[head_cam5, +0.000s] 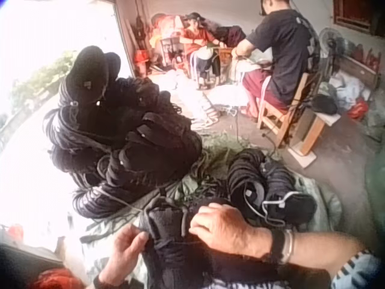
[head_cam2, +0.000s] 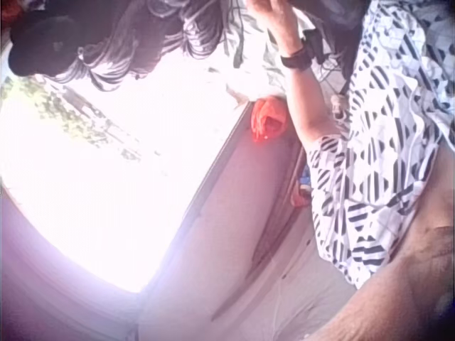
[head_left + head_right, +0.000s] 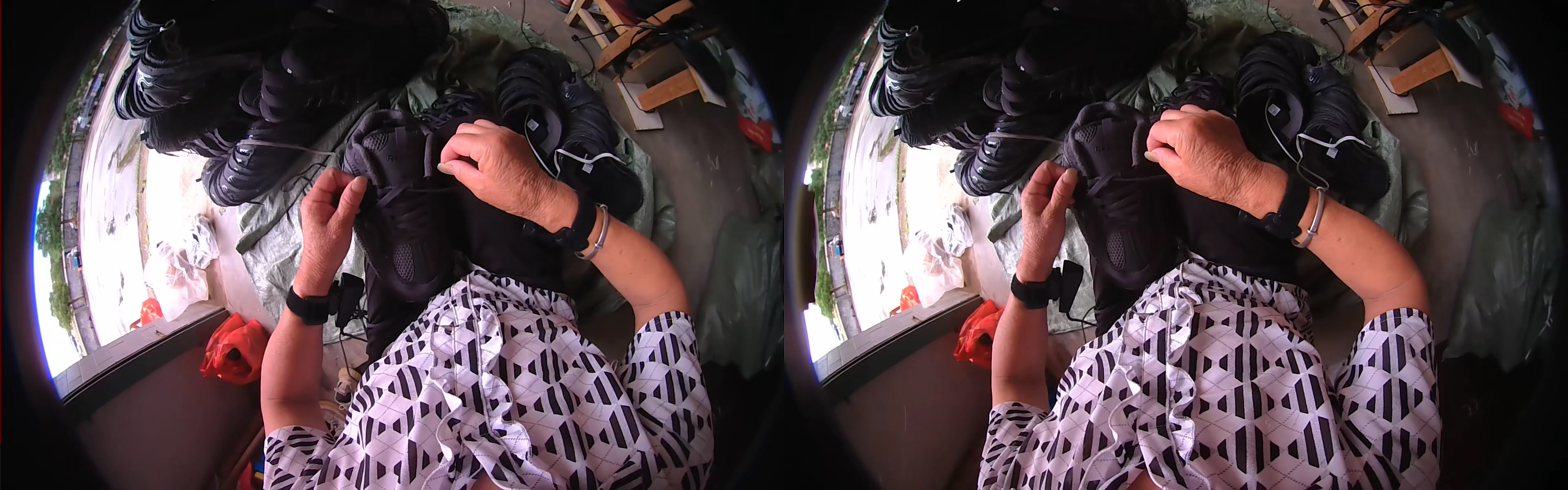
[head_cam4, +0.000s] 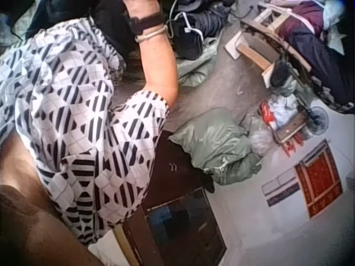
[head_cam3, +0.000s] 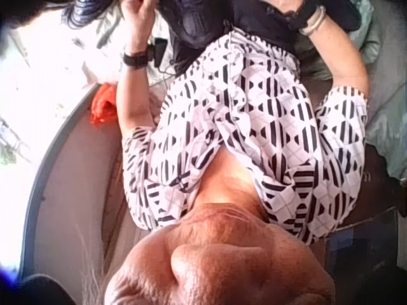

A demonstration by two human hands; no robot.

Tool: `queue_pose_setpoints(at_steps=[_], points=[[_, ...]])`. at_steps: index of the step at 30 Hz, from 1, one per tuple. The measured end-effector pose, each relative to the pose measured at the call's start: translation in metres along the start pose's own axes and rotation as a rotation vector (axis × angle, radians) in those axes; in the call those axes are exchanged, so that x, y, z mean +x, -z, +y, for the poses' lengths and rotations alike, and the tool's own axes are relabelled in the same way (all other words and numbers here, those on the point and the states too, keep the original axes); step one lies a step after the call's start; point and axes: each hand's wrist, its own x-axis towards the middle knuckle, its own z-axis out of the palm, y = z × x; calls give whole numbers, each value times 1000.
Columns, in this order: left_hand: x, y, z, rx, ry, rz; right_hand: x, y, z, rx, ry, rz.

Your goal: The person is sitting on the floor and lacing a black sneaker. They thread the laces through the eyelets, pull them tight, and tie a knot. The person then picks up another shoe from a pile and begins the lacing process again.

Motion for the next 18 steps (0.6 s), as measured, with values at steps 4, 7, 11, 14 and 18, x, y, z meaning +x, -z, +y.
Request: queue_pose_setpoints(at_steps=[4,7,11,14,18], points=[[2,3,0,39,-9,-37,-5,-11,0,-174,221,37],[7,10,8,203,-121,-51,2,-6,4,-120,292,-58],[22,14,51,831,-569,-111,18,16,-1,-226,390,-41],[38,28,65,949,-662,-372,27,17,-1,-280,493,-239],[52,28,79,1108,-858,-495,45,20,-1,-325,572,-426]])
